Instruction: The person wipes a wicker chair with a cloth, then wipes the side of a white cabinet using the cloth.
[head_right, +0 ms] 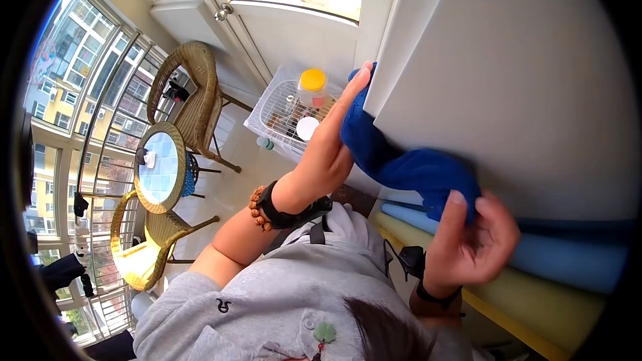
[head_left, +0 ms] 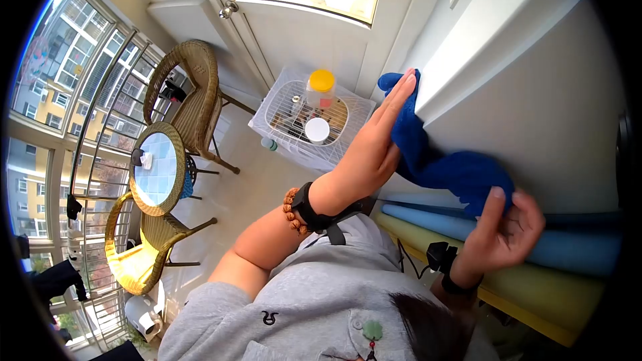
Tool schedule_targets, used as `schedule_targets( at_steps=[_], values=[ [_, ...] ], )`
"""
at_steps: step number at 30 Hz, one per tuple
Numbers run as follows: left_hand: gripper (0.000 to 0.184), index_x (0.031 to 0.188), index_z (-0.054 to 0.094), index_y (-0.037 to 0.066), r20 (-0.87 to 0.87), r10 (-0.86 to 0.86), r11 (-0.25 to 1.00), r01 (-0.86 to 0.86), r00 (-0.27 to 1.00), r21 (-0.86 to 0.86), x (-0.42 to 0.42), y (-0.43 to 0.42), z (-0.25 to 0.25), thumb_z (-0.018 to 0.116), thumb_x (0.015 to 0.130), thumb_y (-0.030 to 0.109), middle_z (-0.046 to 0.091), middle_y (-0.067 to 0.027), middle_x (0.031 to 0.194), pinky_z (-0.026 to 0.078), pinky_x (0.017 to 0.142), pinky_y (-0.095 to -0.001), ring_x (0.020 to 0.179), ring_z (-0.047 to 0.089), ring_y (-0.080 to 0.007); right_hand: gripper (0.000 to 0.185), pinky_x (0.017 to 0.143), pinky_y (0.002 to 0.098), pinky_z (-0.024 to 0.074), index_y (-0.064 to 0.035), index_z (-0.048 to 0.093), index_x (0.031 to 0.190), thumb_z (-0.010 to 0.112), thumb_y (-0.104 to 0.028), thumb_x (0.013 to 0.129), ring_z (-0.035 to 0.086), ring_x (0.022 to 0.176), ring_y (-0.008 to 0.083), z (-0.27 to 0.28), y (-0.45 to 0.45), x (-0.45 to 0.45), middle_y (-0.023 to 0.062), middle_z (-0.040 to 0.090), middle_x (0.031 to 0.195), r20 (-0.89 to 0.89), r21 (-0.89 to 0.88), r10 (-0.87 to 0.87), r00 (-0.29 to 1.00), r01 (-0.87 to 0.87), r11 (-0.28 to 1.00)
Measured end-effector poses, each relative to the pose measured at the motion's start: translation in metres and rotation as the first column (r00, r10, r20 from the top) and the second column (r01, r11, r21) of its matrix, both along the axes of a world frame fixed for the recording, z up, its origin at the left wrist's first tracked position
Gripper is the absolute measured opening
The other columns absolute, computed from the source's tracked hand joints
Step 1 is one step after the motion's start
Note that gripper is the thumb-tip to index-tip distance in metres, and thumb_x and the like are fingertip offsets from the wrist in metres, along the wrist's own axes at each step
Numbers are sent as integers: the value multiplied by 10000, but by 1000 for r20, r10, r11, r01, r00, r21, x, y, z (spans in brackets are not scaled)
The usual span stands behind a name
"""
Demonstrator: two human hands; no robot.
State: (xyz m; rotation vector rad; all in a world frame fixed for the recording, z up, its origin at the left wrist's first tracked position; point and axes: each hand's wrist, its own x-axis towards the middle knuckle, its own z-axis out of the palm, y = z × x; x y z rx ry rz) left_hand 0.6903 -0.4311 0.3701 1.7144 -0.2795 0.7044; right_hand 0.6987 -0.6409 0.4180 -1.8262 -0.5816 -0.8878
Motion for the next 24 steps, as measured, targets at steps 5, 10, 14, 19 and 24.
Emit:
schedule_targets(
  at_steps=[5,10,14,19,24],
  values=[
    [641,1519,224,-27,24,-29,999,29,999,-23,4,4,-6,471,928,-62,233,-199,1586,176,1180,-367,1468,240,-282,379,729,358,543,8,500,1114,717,40,804,643,832,294,-4,37,7,213,631,1001,276,-146,372,886,-344,927],
    [713,1524,227,7,-124,-17,1000,14,992,-25,-8,2,-50,506,873,-79,278,-227,1559,232,1167,-372,1446,267,-371,311,717,368,549,-23,593,1056,730,20,780,658,820,303,-59,56,8,177,656,1002,112,-396,391,914,-320,861],
    [689,1503,230,-46,42,20,996,-23,999,89,-7,2,9,421,847,-139,289,-272,1532,231,1168,-381,1435,270,-400,288,662,336,544,-12,549,1061,683,35,811,655,748,290,-35,26,2,196,661,945,177,-112,263,949,-246,963],
    [611,1483,292,-40,-44,49,984,-41,998,175,1,11,-7,462,897,-67,348,-260,1506,308,1135,-392,1398,354,-385,338,643,362,529,-23,562,1074,720,-2,776,640,732,284,-44,39,14,156,645,936,167,-284,390,906,-335,898],
    [443,1296,563,28,-308,152,963,-71,939,258,-36,44,-59,524,861,-50,617,-181,1253,422,1024,-398,1183,570,-333,292,582,358,509,-20,574,1024,695,42,766,628,649,309,-71,28,-6,145,649,906,-4,-460,404,915,-360,811]
  ],
)
